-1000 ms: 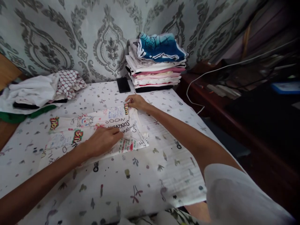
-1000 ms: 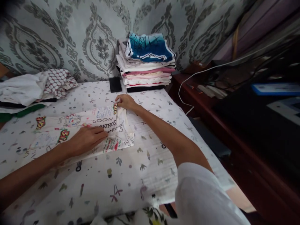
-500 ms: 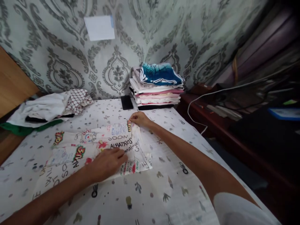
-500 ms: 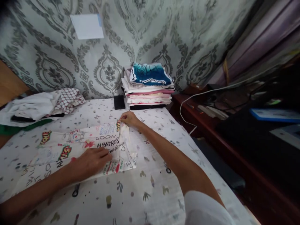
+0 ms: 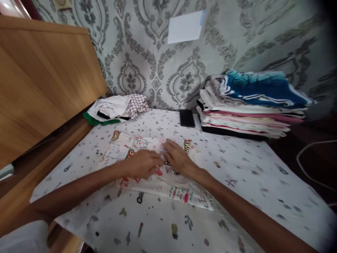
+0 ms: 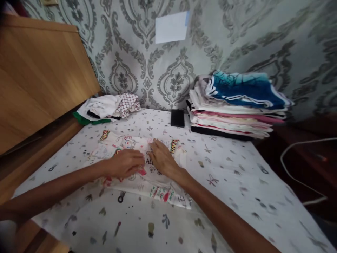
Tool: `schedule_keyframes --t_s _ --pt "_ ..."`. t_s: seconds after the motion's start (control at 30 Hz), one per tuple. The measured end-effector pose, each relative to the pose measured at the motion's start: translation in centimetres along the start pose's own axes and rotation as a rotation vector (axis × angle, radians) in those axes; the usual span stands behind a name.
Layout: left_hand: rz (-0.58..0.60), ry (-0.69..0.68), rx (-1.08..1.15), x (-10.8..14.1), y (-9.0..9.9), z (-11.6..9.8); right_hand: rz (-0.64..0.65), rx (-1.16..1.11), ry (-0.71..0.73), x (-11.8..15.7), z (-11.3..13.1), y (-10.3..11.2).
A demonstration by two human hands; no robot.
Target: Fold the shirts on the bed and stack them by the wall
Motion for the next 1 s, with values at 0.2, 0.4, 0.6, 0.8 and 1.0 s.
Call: schedule_keyframes --t_s 0.2,0.4,0.6,0.8,1.0 --pt "0.104 0.319 -0.149 5.8 0.4 10.5 0.005 0.06 0.007 -0.7 1.2 -0.2" --pt "0.136 0.514 -0.065 9.6 0.8 14.5 0.107 0.024 0.103 -3.9 5.1 -1.9" --pt "0.078 0.498 0.035 10.1 0.5 15.2 0.137 0.054 0.022 -5.9 6.1 -3.2" --pt "-0.013 0.503 0.067 10.5 1.9 15.0 0.135 0.0 -0.069 -6.0 5.9 -3.2" --pt "-0.164 0.43 -0.078 10.8 3.6 13.6 0.158 -0.019 -0.1 -5.8 5.9 -3.0"
Point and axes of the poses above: each hand's wrist, its own x-axis away from the middle knuckle, its own y-axis out of the back of the hand, z = x × y, the point moved 1 cm from there along -x, towards the middle knuckle, and after that the axes turned 5 degrees about -z, right-handed, at the moved point
